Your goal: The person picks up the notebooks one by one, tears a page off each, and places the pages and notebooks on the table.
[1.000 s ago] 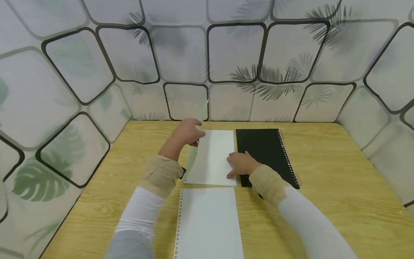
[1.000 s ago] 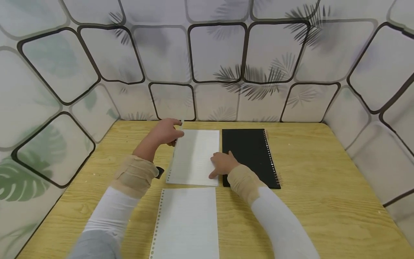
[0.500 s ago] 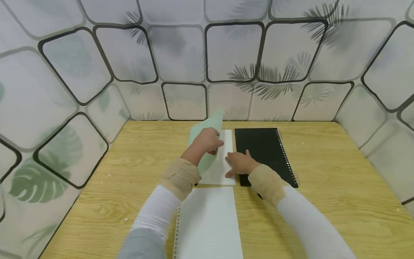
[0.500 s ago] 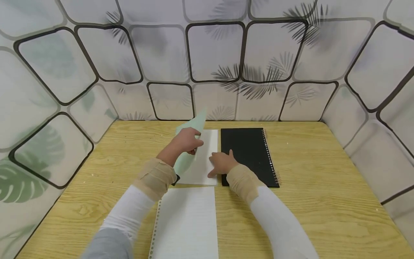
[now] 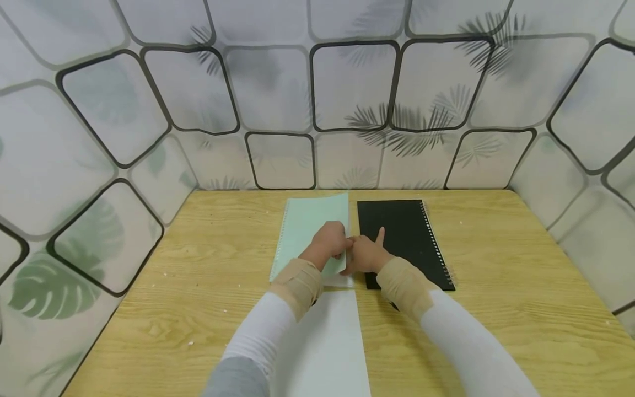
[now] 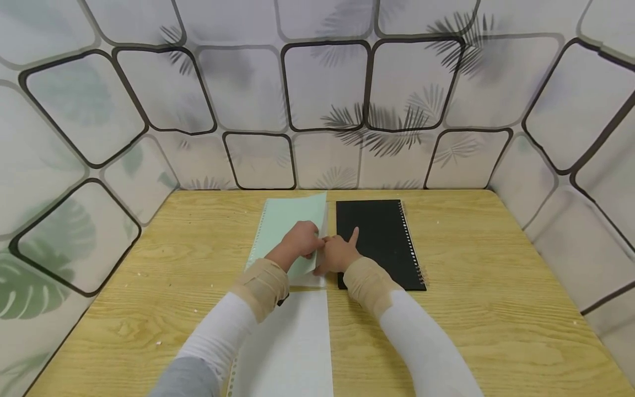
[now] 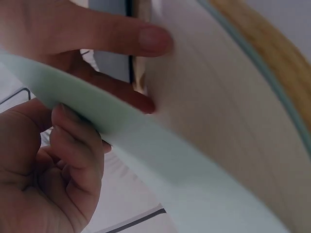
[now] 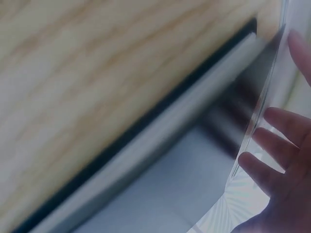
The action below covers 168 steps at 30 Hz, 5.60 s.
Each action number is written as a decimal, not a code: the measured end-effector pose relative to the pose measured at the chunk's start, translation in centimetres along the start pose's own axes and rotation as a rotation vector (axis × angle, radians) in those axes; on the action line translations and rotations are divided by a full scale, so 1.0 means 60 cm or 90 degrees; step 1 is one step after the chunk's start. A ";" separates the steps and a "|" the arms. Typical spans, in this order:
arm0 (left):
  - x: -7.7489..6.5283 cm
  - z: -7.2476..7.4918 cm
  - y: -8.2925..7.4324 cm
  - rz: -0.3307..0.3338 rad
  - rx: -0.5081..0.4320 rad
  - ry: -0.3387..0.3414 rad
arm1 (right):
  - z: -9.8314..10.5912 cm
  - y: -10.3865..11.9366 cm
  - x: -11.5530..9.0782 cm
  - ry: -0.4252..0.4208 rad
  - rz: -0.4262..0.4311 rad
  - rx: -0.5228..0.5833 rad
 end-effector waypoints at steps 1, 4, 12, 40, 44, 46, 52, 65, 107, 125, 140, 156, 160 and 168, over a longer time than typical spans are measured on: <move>0.002 -0.005 0.000 0.001 0.005 0.000 | 0.000 -0.002 -0.002 -0.002 0.001 -0.005; 0.006 -0.015 0.000 0.006 0.013 -0.006 | 0.001 -0.010 -0.006 -0.004 0.006 -0.010; 0.015 -0.043 -0.011 -0.014 0.068 -0.019 | 0.012 -0.031 -0.020 -0.028 0.024 -0.034; 0.026 -0.103 -0.054 -0.014 0.172 0.021 | 0.024 -0.151 -0.088 -0.016 -0.067 -0.058; 0.026 -0.106 -0.057 -0.009 0.168 0.019 | 0.019 -0.172 -0.100 -0.010 -0.077 -0.066; 0.026 -0.106 -0.058 -0.005 0.161 0.019 | 0.017 -0.176 -0.103 -0.009 -0.075 -0.064; 0.026 -0.110 -0.052 -0.016 0.105 0.046 | 0.003 -0.156 -0.108 0.019 -0.035 -0.073; 0.037 -0.106 -0.052 -0.065 0.077 0.094 | 0.001 -0.107 -0.114 0.027 0.045 -0.182; 0.018 -0.123 -0.041 -0.162 0.195 0.150 | 0.003 -0.066 -0.126 -0.120 0.158 -0.261; 0.014 -0.124 -0.050 -0.120 0.142 0.160 | 0.076 -0.045 -0.175 -0.400 0.201 -0.464; 0.016 -0.124 -0.048 -0.102 0.132 0.163 | 0.187 -0.191 -0.301 -0.640 0.075 -0.280; 0.010 -0.118 -0.049 -0.086 0.113 0.168 | 0.127 -0.393 -0.367 -0.355 -0.277 0.002; 0.014 -0.120 -0.047 -0.103 0.105 0.168 | 0.080 -0.439 -0.358 -0.194 -0.285 0.091; 0.020 -0.123 -0.045 -0.103 0.117 0.169 | 0.008 -0.491 -0.346 -0.005 -0.268 0.155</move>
Point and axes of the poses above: each hand's wrist, its own x-axis towards the middle knuckle, its own z-axis out of the back of the hand, y = z × x, the point moved 7 cm from there along x, towards the middle knuckle, and after that the axes turned 6 degrees about -x, right-handed, at the moved point
